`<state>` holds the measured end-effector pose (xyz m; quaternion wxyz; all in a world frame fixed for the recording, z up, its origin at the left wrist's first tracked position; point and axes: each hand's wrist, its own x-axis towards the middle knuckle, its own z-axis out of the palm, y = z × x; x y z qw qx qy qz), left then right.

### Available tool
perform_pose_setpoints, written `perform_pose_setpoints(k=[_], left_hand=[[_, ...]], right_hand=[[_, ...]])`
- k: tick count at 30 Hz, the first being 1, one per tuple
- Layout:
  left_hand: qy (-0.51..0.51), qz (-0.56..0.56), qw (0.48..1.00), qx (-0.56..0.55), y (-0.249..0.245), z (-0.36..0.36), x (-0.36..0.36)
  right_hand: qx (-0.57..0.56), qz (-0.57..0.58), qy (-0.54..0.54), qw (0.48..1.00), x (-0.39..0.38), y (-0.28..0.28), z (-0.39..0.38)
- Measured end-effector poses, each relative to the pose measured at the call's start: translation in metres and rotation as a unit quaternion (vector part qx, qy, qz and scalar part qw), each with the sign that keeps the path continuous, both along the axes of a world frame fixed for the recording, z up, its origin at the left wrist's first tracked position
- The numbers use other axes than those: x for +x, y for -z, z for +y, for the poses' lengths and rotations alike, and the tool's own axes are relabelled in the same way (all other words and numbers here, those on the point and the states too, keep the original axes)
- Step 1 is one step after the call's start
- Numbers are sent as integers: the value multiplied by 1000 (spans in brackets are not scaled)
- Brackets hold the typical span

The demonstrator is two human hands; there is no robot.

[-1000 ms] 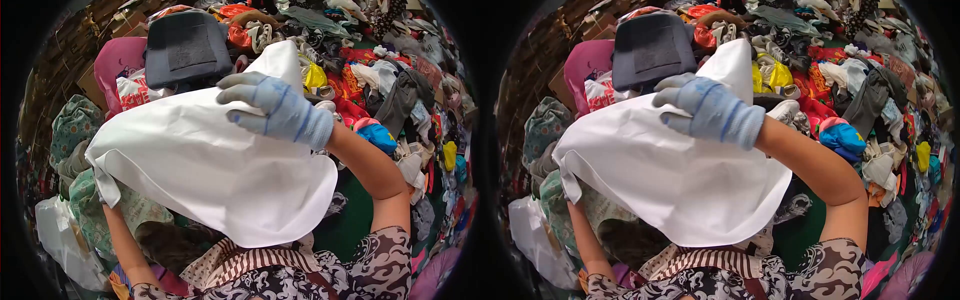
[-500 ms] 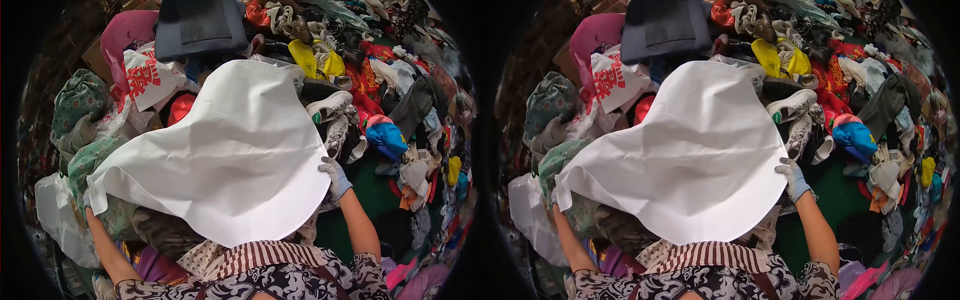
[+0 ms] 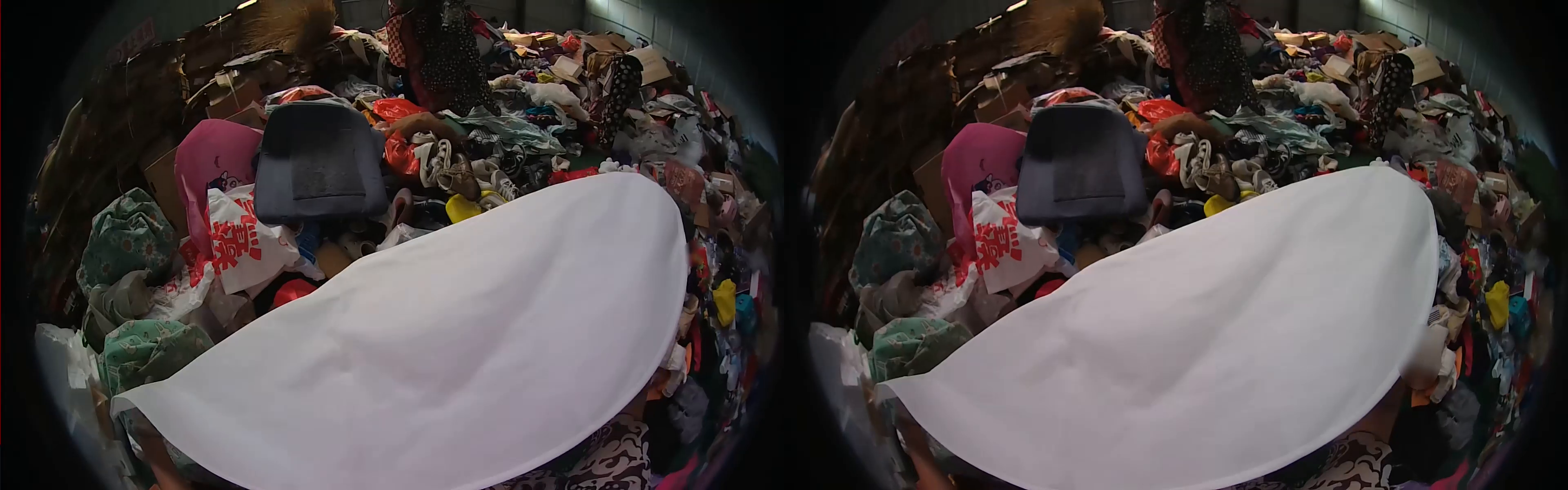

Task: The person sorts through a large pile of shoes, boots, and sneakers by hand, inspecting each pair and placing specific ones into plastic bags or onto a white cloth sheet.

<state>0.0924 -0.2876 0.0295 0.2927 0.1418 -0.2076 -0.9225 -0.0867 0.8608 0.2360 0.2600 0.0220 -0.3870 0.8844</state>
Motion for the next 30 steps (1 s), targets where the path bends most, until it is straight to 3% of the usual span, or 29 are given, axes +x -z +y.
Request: perform_pose_setpoints(k=[3, 4, 6, 7, 8, 9, 10, 12, 14, 16, 18, 20, 22, 24, 26, 28, 30], left_hand=[[-6, -4, 998, 57, -4, 11, -20], [-11, -12, 997, 75, -8, 19, -16], [-30, -32, 993, 113, -66, 145, -82], [-45, -43, 989, 134, -64, 143, -67], [-57, -97, 991, 70, -55, 147, -88], [281, 101, 955, 2, 21, 63, -96], [-99, -142, 984, 41, -33, 212, -116], [14, -121, 991, 53, 31, 173, -130], [-12, -162, 987, -7, 45, 199, -135], [-23, -203, 978, -37, 47, 215, -137], [35, -213, 976, -20, 93, 168, -146], [-8, -267, 957, -110, 62, 204, -147], [18, -300, 943, -142, 71, 190, -153], [56, -333, 922, -191, 76, 182, -155], [69, -350, 916, -182, 78, 178, -155], [136, -356, 902, -201, 108, 149, -156], [134, -405, 879, -214, 100, 163, -164]], right_hand=[[7, 63, -79, 995, -125, -68, -15], [8, 77, -109, 991, -184, -96, -61], [131, 174, -20, 976, -196, -113, -154], [183, 140, -42, 972, -208, -109, -183], [235, 108, -67, 964, -218, -103, -214], [369, 66, -14, 927, -187, -94, -255], [568, 19, 6, 823, -186, -42, -303], [714, 38, -31, 698, -148, 24, -332], [831, 28, -49, 553, -110, 93, -345], [888, -4, -96, 450, -77, 164, -343], [894, -61, -148, 418, -59, 222, -328], [902, -92, -134, 399, -51, 267, -318], [931, -67, -105, 342, -50, 280, -324], [921, -60, -61, 381, -56, 295, -330], [921, -67, -42, 382, -62, 297, -336], [936, -71, -33, 343, -66, 299, -339], [943, -63, -20, 327, -66, 307, -337]])
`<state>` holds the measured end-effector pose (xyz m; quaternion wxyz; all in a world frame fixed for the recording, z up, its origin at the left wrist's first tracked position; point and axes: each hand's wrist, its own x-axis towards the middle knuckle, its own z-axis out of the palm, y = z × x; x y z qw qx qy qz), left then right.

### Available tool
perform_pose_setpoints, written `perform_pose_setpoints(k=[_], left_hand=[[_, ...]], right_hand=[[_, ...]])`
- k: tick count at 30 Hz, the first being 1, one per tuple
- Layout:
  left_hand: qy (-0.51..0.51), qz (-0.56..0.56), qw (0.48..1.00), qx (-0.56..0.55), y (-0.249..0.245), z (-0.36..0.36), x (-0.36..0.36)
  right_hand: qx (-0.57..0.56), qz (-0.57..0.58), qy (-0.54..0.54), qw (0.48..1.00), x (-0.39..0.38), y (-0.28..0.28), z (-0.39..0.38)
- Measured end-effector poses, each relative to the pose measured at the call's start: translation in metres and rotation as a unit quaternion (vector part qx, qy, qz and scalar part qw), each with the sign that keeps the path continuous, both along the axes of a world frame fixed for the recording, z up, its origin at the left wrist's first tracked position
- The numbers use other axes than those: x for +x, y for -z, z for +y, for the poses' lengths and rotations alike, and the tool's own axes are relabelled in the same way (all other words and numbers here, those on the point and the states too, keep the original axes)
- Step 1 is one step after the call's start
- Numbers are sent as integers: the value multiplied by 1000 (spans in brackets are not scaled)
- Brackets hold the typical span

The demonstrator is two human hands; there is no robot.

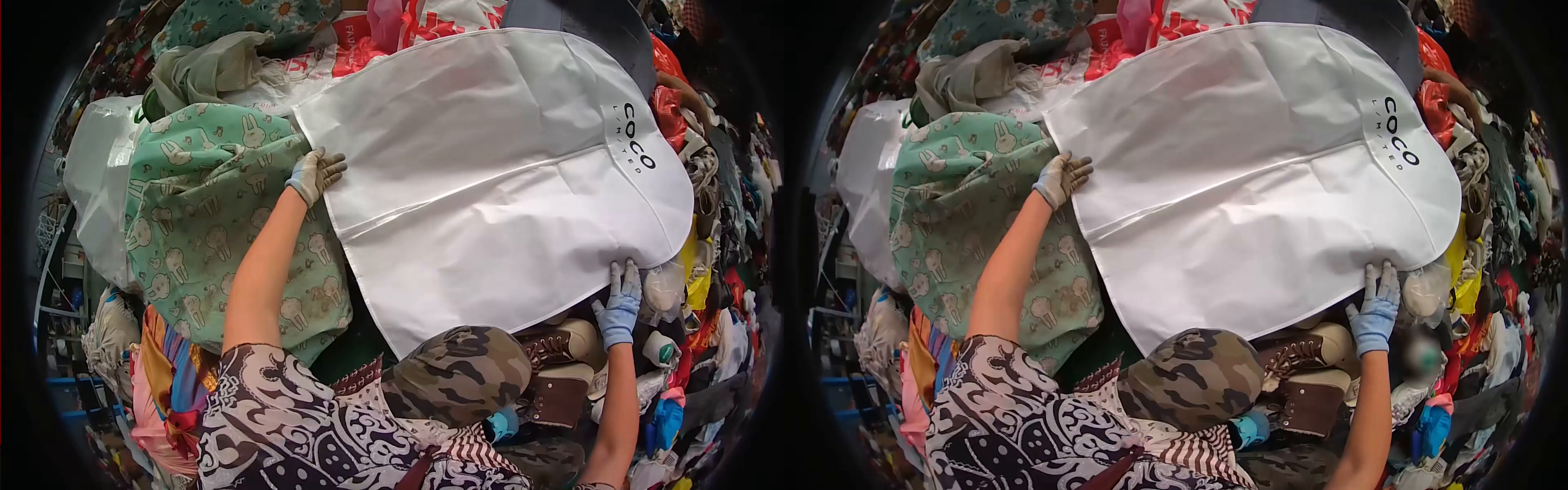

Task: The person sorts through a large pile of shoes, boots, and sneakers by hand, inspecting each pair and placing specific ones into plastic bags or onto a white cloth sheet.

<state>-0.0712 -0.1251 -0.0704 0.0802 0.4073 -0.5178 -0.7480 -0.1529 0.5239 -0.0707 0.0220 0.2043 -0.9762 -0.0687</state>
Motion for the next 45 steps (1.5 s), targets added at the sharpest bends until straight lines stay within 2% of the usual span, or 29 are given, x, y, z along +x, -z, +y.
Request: perform_pose_setpoints(k=[4, 6, 8, 10, 12, 13, 16, 17, 18, 20, 21, 23, 24, 26, 28, 30, 31, 33, 34, 36, 37, 39, 40, 42, 43, 44, 45], left_hand=[[-8, -38, 999, 7, 18, -8, -18], [13, -36, 999, 33, 28, -16, -18], [0, -21, 999, -25, 20, 3, -16], [14, -4, 1000, 9, 39, 0, -7], [-34, -16, 986, -161, 19, 36, 4], [-93, -5, 973, -209, 13, 60, 12], [-126, 136, 888, -420, 49, 104, 42], [-49, 115, 850, -512, 58, 120, 54], [31, 93, 798, -595, 67, 134, 63], [170, -5, 615, -770, 59, 161, 66], [171, -4, 617, -768, 70, 165, 65], [281, -37, 588, -758, 107, 167, 57], [282, -33, 590, -756, 123, 169, 56], [372, -32, 485, -790, 136, 178, 54], [365, -5, 492, -790, 136, 190, 58], [274, 76, 589, -756, 131, 199, 59], [277, 76, 592, -753, 134, 202, 59], [265, 41, 661, -701, 139, 208, 60], [265, 41, 663, -699, 146, 210, 61], [311, -36, 698, -644, 163, 210, 59], [311, -36, 700, -642, 167, 211, 57], [356, -30, 748, -560, 174, 219, 54], [360, -30, 751, -553, 176, 226, 51], [441, -53, 755, -483, 174, 246, 44], [467, -48, 754, -458, 172, 258, 43], [476, -46, 757, -447, 177, 272, 45], [506, -39, 742, -438, 181, 286, 46]], right_hand=[[-16, 52, -15, 998, 4, 16, 7], [-34, 117, -50, 991, -1, 23, 10], [-49, 187, -90, 977, -12, 32, 15], [-40, 199, -102, 974, -21, 25, 17], [-43, 181, -134, 974, -27, 16, 21], [-40, 186, -134, 973, -29, 12, 23], [-32, 156, -157, 975, -25, 4, 27], [-27, 151, -154, 976, -24, 2, 28], [-21, 145, -150, 978, -22, 0, 28], [-12, 152, -166, 974, -23, -10, 31], [-5, 162, -180, 970, -23, -16, 33], [-1, 185, -171, 968, -21, -22, 39], [4, 186, -168, 968, -19, -26, 45], [-4, 178, -155, 972, -12, -33, 58], [-3, 179, -153, 972, 2, -33, 63], [-4, 178, -155, 972, 10, -30, 64], [1, 174, -151, 973, 13, -28, 66], [10, 166, -150, 975, 17, -30, 65], [29, 154, -136, 978, 17, -34, 64], [52, 145, -126, 980, 11, -39, 61], [63, 143, -121, 980, 8, -40, 67], [100, 147, -124, 976, -4, -40, 87], [92, 129, -116, 981, -12, -41, 102], [142, 116, -74, 980, -27, -42, 129], [162, 58, -17, 985, -35, -54, 125], [174, 50, -13, 983, -38, -63, 125], [270, 32, 38, 962, -42, -74, 125]])
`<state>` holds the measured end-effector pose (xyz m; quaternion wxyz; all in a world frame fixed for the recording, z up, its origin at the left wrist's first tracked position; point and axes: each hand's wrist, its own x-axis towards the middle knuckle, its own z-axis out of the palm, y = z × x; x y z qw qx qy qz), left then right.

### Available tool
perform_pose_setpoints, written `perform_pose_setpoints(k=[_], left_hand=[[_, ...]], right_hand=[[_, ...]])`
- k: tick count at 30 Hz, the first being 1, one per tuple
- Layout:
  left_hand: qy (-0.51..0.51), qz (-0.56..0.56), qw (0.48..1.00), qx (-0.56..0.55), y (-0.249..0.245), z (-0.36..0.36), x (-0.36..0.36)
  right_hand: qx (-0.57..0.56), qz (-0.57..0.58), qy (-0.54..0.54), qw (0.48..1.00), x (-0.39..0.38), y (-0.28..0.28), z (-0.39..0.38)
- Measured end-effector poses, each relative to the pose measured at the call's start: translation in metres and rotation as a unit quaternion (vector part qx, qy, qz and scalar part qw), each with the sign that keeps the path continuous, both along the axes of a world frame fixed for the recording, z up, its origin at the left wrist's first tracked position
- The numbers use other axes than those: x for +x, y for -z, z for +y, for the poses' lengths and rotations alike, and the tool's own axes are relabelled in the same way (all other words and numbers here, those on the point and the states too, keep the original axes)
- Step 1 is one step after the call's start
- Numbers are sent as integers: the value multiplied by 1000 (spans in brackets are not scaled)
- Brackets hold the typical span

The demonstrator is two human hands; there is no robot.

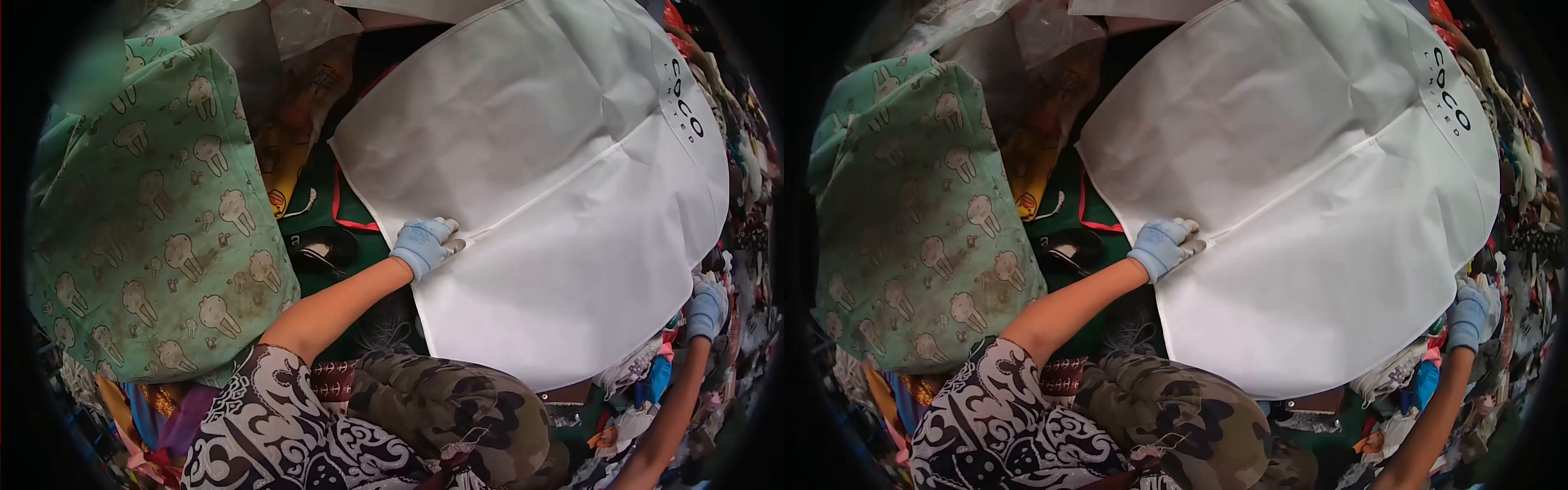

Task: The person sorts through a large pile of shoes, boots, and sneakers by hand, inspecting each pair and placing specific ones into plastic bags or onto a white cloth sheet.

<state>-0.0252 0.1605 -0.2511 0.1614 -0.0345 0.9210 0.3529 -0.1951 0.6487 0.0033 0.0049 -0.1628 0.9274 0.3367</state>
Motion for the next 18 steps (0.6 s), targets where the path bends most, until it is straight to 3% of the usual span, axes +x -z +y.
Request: perform_pose_setpoints(k=[1, 3, 5, 8, 9, 10, 12, 13, 15, 18], left_hand=[[33, -12, 999, 2, 2, 12, 1], [62, -24, 998, -15, -5, 32, 9], [32, -23, 999, 11, 2, 48, 15], [-20, -19, 999, 38, 10, 54, 16], [-48, -22, 998, 40, 10, 52, 16], [-49, -21, 998, 37, 9, 48, 15], [-86, -16, 994, 58, 5, 42, 19], [-88, -18, 994, 56, 9, 37, 20], [-90, -56, 991, 78, 21, 28, 17], [-42, -38, 998, 32, 17, 30, 7]], right_hand=[[94, -4, 57, 994, -7, -11, -2], [89, 23, 68, 993, -3, -44, -88], [-91, 75, -189, 975, 19, -42, -178], [-290, -127, -318, 893, 63, 26, -298], [-279, -192, -330, 881, 75, 70, -311], [-194, -245, -342, 886, 85, 108, -322], [-109, -293, -316, 896, 100, 175, -318], [-110, -294, -318, 894, 101, 187, -308], [13, -323, -299, 898, 104, 198, -284], [1, -330, -276, 903, 115, 201, -273]])
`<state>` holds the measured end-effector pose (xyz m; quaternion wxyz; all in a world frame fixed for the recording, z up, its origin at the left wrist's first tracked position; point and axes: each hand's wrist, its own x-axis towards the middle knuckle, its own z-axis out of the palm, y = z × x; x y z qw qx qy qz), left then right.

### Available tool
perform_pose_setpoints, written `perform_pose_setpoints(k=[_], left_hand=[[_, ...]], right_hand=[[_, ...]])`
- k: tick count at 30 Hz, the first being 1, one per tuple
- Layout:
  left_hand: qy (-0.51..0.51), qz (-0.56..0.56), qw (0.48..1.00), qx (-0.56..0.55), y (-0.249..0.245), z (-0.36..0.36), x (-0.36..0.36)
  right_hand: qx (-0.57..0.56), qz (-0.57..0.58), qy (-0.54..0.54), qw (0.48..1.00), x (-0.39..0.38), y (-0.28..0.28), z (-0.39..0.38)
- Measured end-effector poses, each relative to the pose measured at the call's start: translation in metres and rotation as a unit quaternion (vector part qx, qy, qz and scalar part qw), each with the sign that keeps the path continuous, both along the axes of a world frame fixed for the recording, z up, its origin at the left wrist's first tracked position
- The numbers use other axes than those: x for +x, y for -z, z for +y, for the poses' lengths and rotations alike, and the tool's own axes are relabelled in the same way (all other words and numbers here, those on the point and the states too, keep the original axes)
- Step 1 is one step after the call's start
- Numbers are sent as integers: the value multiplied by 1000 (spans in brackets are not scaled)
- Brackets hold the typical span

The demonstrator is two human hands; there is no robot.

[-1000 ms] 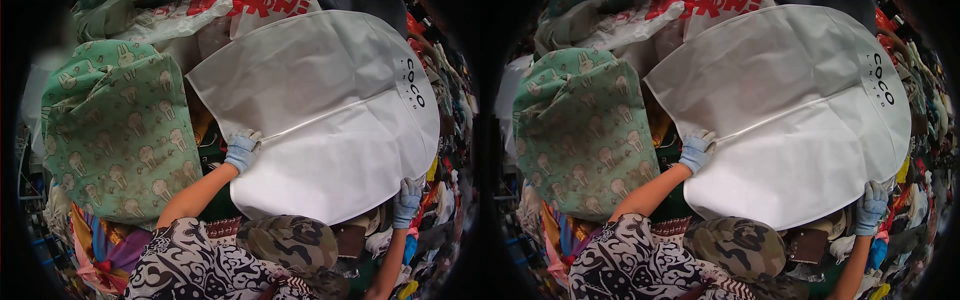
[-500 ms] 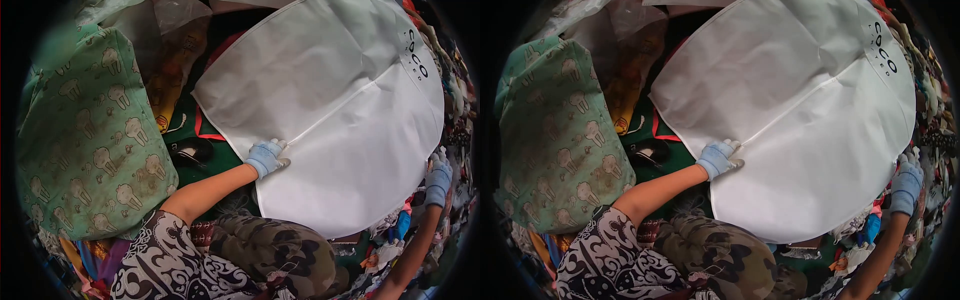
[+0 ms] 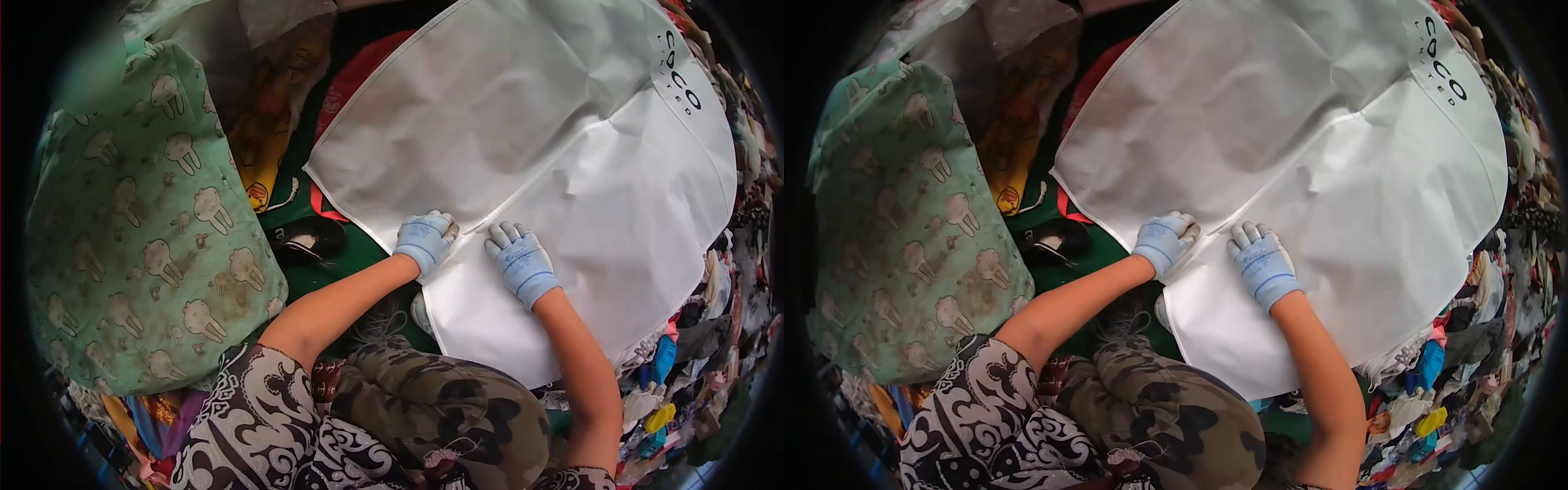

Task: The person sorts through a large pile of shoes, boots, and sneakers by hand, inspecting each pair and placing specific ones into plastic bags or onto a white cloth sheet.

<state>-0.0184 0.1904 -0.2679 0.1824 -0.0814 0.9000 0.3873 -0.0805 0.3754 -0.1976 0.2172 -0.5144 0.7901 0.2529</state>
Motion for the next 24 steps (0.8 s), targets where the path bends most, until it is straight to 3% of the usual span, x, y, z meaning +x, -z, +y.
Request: perform_pose_setpoints(k=[3, 5, 7, 12, 17, 24], left_hand=[[60, 13, 996, -60, 3, 19, -13], [82, -6, 993, -82, 13, 27, -10], [29, 12, 998, -63, 20, 28, -12], [36, -4, 996, -84, 16, 32, -12], [44, -63, 988, -130, 13, 49, -21], [42, -81, 995, 31, 27, 34, -36]], right_hand=[[-78, 11, 5, 997, 2, 3, 1], [-45, 9, 5, 999, 2, 10, -2], [-13, 10, 0, 1000, 1, 13, -2], [32, -6, 9, 999, 2, 14, -1], [-36, 22, 7, 999, 1, 20, -2], [-56, 43, 13, 997, 1, 25, 0]])
